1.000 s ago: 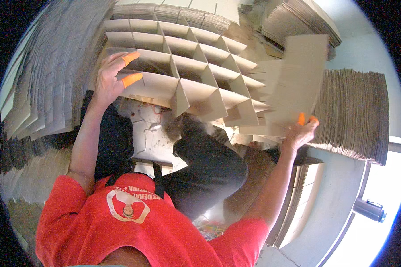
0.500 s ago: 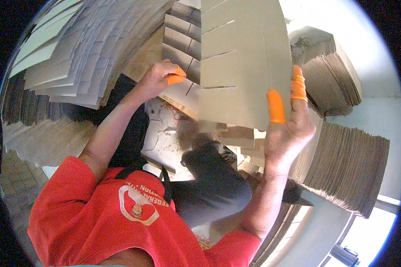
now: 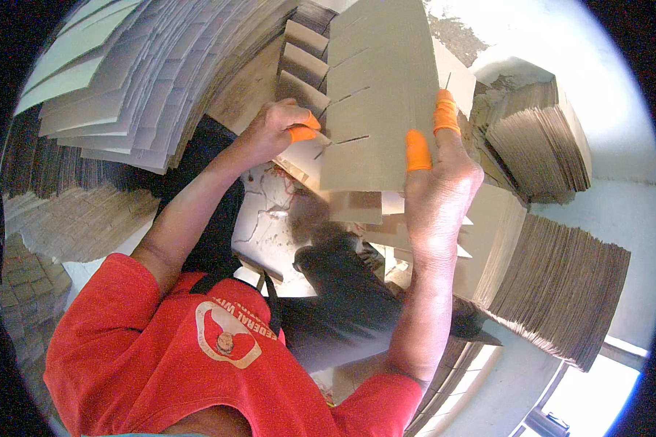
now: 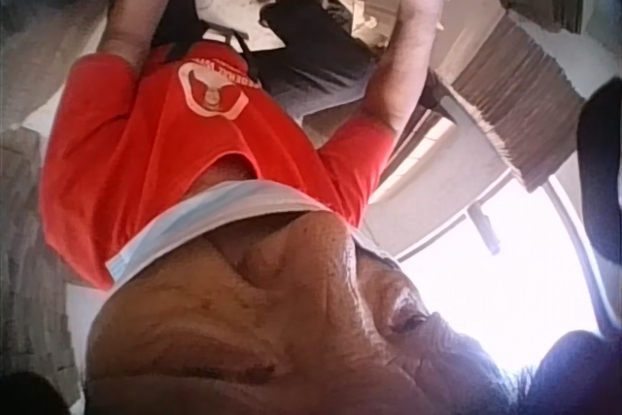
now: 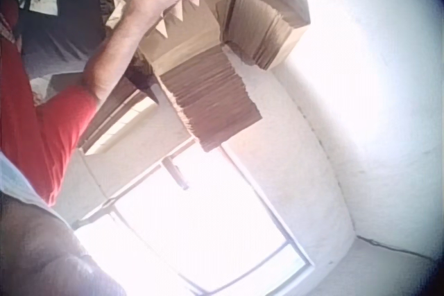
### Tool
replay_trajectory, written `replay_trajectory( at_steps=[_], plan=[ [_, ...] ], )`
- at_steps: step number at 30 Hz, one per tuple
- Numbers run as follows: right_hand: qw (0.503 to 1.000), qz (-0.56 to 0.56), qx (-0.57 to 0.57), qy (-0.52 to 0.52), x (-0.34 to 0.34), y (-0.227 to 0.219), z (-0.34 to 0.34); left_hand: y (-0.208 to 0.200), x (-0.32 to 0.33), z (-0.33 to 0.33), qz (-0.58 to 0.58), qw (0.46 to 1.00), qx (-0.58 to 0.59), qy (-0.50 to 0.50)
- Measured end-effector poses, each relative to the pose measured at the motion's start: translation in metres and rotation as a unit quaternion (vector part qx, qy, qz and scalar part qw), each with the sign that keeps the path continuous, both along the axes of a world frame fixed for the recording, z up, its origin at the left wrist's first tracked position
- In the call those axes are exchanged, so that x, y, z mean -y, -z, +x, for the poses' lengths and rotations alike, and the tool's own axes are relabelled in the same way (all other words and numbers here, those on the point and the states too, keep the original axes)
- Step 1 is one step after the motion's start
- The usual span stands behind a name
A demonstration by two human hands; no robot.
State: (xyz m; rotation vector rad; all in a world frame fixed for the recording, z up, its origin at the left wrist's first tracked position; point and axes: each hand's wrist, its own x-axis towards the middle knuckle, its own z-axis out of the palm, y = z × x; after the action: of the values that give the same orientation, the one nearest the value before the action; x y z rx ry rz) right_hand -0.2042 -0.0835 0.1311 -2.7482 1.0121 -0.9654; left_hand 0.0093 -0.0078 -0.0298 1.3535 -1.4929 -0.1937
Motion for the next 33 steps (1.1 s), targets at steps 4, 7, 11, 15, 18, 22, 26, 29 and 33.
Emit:
replay_trajectory(
  at_steps=[4, 7, 11, 15, 18, 22, 26, 29, 33],
  plan=[
    [0.997, 0.081, 0.001, -0.018, -0.002, -0.009, 0.012, 0.003, 0.003, 0.002, 0.002, 1.000, -0.001, 0.006],
    [0.992, 0.110, -0.065, -0.021, 0.000, 0.003, 0.025, 0.003, 0.004, 0.002, 0.020, 1.000, 0.005, 0.006],
    [0.994, 0.077, -0.053, -0.064, 0.000, 0.026, 0.037, 0.009, 0.008, 0.003, 0.014, 1.000, 0.007, 0.007],
    [0.984, 0.140, -0.087, -0.065, 0.002, 0.061, 0.036, 0.004, 0.012, -0.001, 0.019, 1.000, 0.020, -0.001],
    [0.978, 0.174, -0.073, -0.086, -0.007, 0.050, 0.038, 0.004, 0.014, 0.001, 0.017, 0.999, 0.037, -0.027],
    [0.967, 0.190, -0.139, -0.103, -0.017, 0.036, 0.046, 0.005, 0.011, 0.004, 0.012, 0.999, 0.037, -0.025],
    [0.959, 0.173, -0.190, -0.122, -0.013, 0.088, 0.038, 0.001, 0.010, -0.002, 0.004, 1.000, 0.028, -0.004],
    [0.954, 0.164, -0.232, -0.095, -0.019, 0.096, 0.033, -0.001, 0.009, 0.000, 0.042, 0.999, 0.033, 0.008],
    [0.987, 0.038, -0.147, 0.052, 0.013, 0.078, 0.009, -0.001, 0.006, -0.005, -0.074, 0.983, 0.153, -0.074]
  ],
)
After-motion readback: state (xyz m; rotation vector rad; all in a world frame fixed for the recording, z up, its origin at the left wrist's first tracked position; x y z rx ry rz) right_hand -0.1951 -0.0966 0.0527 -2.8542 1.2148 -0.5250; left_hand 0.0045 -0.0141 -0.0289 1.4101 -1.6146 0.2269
